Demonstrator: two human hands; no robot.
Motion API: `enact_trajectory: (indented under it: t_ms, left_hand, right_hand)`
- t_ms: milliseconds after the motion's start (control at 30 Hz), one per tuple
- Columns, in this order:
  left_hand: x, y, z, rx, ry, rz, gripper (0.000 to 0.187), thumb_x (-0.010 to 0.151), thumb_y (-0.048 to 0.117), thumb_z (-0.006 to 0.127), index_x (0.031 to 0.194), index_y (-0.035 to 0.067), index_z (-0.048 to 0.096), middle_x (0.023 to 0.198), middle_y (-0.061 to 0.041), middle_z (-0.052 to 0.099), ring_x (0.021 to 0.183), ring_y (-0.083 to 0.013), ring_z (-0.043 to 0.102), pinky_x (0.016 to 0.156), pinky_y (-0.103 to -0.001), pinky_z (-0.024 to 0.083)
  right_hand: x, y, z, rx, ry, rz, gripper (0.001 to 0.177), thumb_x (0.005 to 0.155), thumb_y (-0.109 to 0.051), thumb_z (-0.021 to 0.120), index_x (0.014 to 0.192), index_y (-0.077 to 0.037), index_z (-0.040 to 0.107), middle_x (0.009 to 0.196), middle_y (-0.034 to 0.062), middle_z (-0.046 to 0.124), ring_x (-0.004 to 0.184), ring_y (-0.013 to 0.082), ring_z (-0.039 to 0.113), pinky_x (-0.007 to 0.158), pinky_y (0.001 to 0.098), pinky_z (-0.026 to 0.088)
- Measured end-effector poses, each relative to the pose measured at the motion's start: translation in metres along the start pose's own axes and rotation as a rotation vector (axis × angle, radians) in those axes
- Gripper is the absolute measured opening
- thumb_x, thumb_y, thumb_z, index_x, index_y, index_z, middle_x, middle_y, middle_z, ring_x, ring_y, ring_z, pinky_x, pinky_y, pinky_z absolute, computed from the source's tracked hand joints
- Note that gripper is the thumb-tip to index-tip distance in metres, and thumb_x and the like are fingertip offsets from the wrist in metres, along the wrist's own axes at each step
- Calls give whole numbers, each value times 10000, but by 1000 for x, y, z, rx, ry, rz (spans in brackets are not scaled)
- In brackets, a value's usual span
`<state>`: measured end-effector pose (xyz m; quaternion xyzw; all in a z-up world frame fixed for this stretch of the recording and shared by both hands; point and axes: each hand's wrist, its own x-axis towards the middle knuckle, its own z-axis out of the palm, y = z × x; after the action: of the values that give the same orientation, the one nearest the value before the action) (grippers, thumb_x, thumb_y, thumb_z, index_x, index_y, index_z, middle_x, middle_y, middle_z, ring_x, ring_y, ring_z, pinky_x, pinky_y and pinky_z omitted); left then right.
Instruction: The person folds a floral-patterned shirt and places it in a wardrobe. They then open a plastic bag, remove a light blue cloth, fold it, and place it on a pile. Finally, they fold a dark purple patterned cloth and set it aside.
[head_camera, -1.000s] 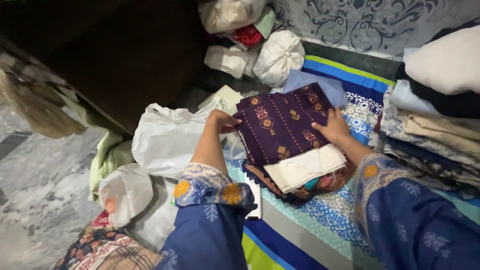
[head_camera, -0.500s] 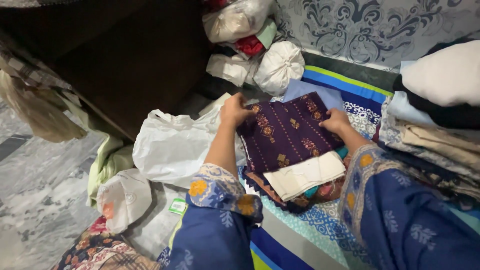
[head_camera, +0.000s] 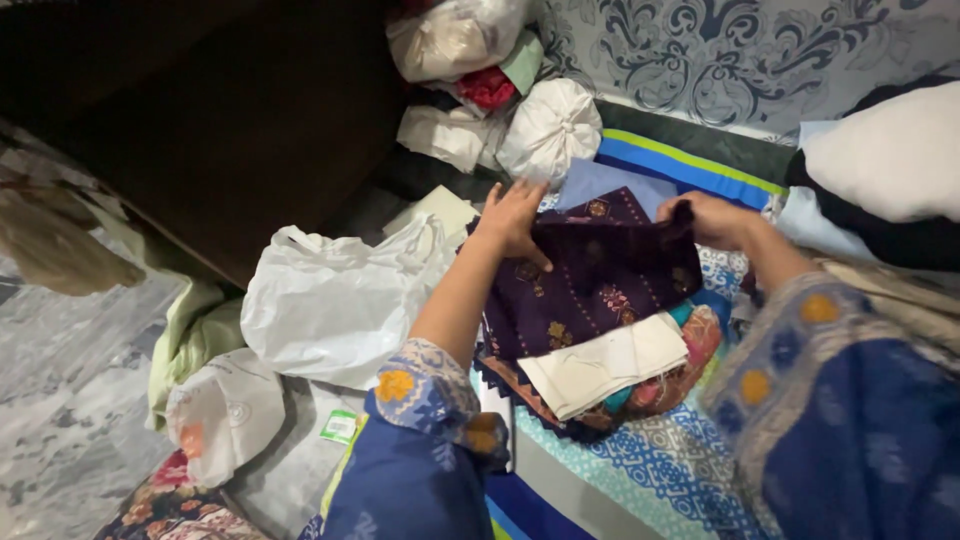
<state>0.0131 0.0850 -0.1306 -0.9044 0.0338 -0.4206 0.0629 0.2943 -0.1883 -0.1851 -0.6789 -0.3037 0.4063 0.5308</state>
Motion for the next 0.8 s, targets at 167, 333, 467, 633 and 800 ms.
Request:
enact_trajectory:
  t_ms: [167, 333, 467, 633, 800]
  left_hand:
    - [52, 48, -77, -304, -1173, -115, 586, 575, 380, 870, 1011, -6, 811, 1022, -166, 815, 972, -281, 791, 844, -384, 622]
    - [43, 148, -127, -760, -1217, 57, 508, 628, 373, 850, 981, 15, 773, 888, -169, 786, 822, -293, 780, 738, -383, 605]
    - [-26, 204, -74, -837, -1106, 275, 498, 669, 333, 877, 1001, -12, 741, 935, -207, 756, 904, -331, 742, 786, -408, 589]
    - [-59, 246, -107, -612, -1204, 223, 468, 703, 361, 888, 995, 21, 753, 976, -186, 748, 949, -333, 724, 808, -423, 585]
    - [-43, 234, -119, -650, -1624, 275, 324, 786, 251, 814, 1065, 104, 738, 948, -110, 813, 821, -201, 803, 739, -348, 641]
  right_hand:
    - [-27, -38, -42, -540, -621, -257, 119, 802, -78, 716, 736, -59, 619, 735, -2, 590, 724, 106, 522, 649, 281, 407]
    - [-84, -48, -40, -296, -701, 66, 64, 759, -56, 697, 713, -12, 692, 754, 45, 703, 766, 166, 654, 704, 294, 490]
    - [-108, -21, -30, -498, -746, 242, 183, 738, -61, 616, 704, 30, 771, 799, 120, 832, 793, 220, 782, 770, 338, 630]
    - [-138, 51, 0, -876, -760, 196, 350, 641, 108, 527, 817, 0, 810, 892, 129, 872, 898, 177, 842, 834, 326, 657]
    - [-184, 7, 56, -1353, -806, 230, 455, 713, 4, 725, 1131, -173, 765, 1052, 22, 797, 995, 178, 734, 883, 356, 579]
